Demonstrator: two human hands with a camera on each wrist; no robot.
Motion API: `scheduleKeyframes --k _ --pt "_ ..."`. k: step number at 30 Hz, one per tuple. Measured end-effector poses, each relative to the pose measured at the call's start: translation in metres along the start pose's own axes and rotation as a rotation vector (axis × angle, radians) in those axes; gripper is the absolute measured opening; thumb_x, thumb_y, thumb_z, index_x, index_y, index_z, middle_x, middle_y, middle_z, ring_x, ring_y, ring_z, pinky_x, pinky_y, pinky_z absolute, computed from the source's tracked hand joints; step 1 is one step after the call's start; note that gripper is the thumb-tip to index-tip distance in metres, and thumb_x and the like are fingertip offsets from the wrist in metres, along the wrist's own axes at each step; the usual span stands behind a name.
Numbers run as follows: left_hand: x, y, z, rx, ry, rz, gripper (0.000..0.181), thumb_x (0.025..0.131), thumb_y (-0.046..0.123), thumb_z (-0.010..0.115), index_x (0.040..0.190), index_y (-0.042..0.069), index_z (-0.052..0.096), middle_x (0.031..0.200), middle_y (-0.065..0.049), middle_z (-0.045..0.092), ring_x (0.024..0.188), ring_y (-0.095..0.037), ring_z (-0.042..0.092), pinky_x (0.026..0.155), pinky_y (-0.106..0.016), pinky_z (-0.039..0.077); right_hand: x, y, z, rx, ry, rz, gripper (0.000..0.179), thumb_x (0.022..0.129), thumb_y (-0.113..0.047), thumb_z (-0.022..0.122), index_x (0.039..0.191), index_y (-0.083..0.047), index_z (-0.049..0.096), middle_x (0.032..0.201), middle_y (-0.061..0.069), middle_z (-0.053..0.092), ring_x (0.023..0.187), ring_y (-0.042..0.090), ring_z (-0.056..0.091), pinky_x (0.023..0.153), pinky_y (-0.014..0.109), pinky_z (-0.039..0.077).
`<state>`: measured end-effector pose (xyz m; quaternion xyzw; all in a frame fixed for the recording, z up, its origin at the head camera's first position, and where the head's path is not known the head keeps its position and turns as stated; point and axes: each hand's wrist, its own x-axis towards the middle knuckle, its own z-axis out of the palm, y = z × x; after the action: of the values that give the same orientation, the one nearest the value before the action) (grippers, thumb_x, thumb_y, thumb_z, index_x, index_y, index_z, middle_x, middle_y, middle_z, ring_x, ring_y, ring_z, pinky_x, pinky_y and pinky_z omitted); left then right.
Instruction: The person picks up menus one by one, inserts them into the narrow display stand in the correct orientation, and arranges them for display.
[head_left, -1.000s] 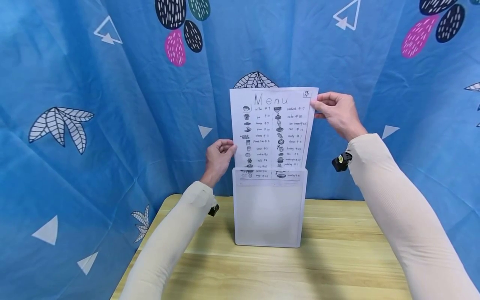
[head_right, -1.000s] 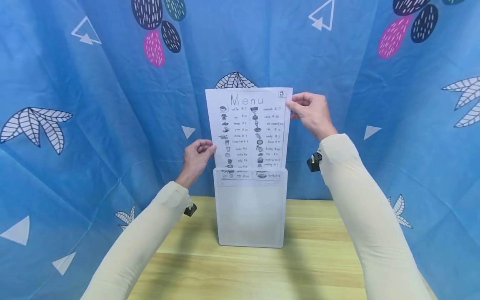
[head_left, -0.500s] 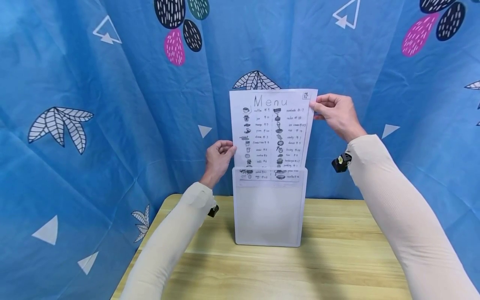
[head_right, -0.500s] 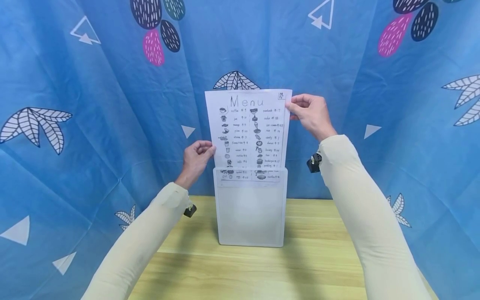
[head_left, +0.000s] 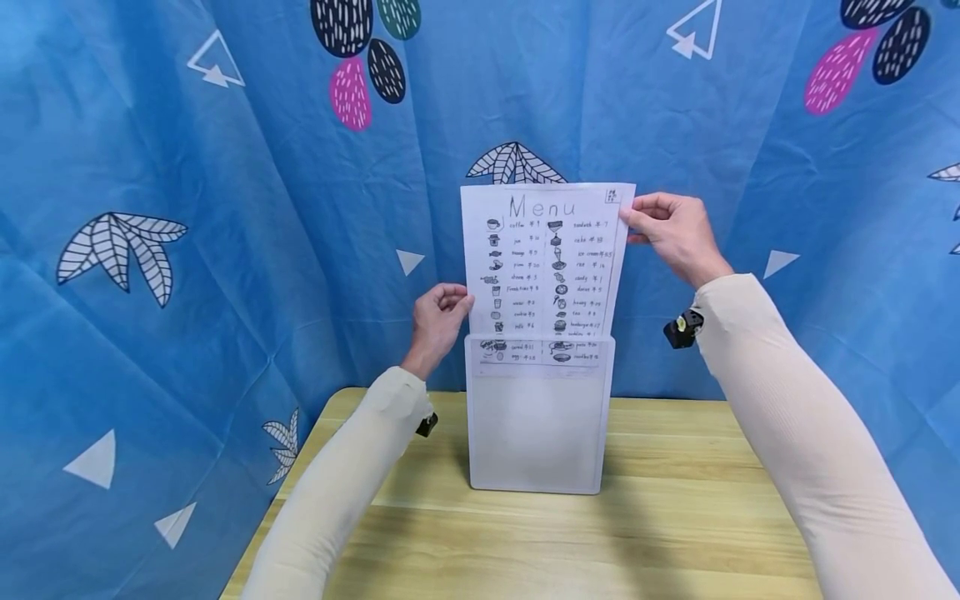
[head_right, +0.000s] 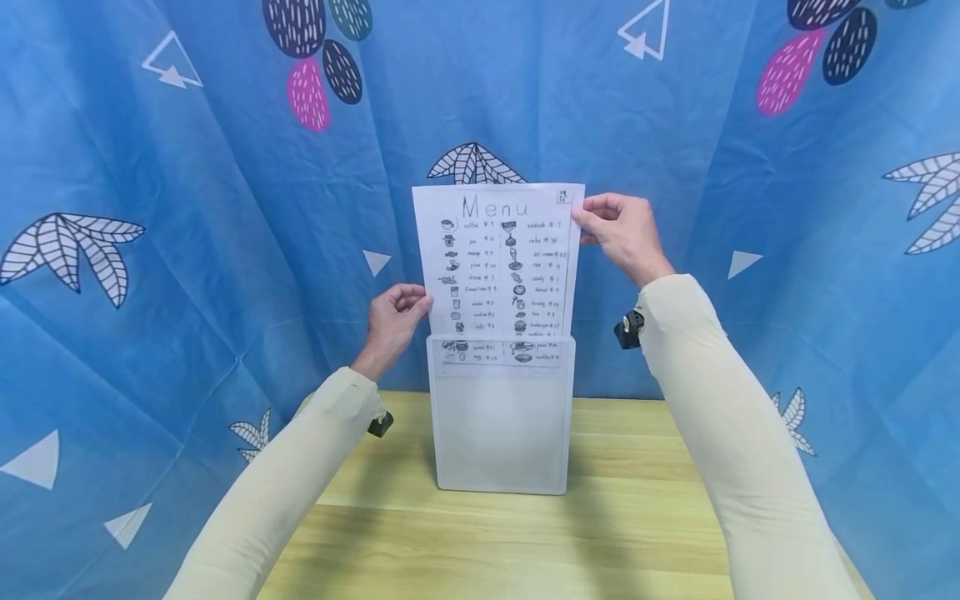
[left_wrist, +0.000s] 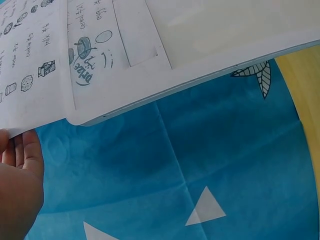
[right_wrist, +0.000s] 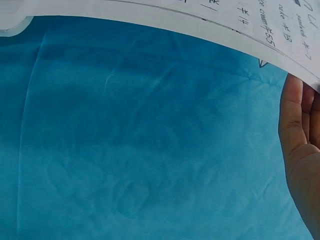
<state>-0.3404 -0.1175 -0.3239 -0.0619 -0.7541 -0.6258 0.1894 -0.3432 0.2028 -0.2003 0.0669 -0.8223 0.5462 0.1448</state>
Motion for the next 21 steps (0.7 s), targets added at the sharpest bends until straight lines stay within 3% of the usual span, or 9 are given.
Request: scheduleKeyframes --k 7,16,21 --pt "-0.0010 -0.0008 -0.0005 0.028 0.002 0.004 0.016 0.096 0.011 0.069 0.107 0.001 0.068 0.100 -0.013 0.071 0.091 -0.023 0.067 0.087 -0.037 0.055 -0.0008 0.0022 0.0001 0.001 -0.008 0.002 0.041 0.093 -0.033 0.070 0.121 -0.004 0.068 0.109 0.005 0.070 0.089 0.014 0.069 0.080 0.021 0.055" --pt "-0.0017 -0.0039 -0.0014 0.023 -0.005 0.015 0.015 0.096 0.010 0.068 0.107 0.000 0.068 0.101 -0.014 0.071 0.091 -0.023 0.067 0.087 -0.037 0.056 -0.0022 0.0030 0.0018 -0.009 -0.007 0.004 0.042 0.092 -0.034 0.070 0.121 -0.004 0.068 0.109 0.003 0.071 0.089 0.014 0.069 0.086 0.027 0.055" --pt "-0.0017 -0.0047 -0.0019 0.017 -0.006 0.014 0.014 0.095 0.010 0.069 0.106 0.001 0.068 0.100 -0.013 0.071 0.091 -0.023 0.067 0.087 -0.038 0.055 -0.0038 0.0029 0.0026 -0.004 -0.003 -0.002 0.041 0.092 -0.033 0.071 0.120 -0.003 0.068 0.108 0.003 0.071 0.087 0.013 0.069 0.079 0.021 0.055"
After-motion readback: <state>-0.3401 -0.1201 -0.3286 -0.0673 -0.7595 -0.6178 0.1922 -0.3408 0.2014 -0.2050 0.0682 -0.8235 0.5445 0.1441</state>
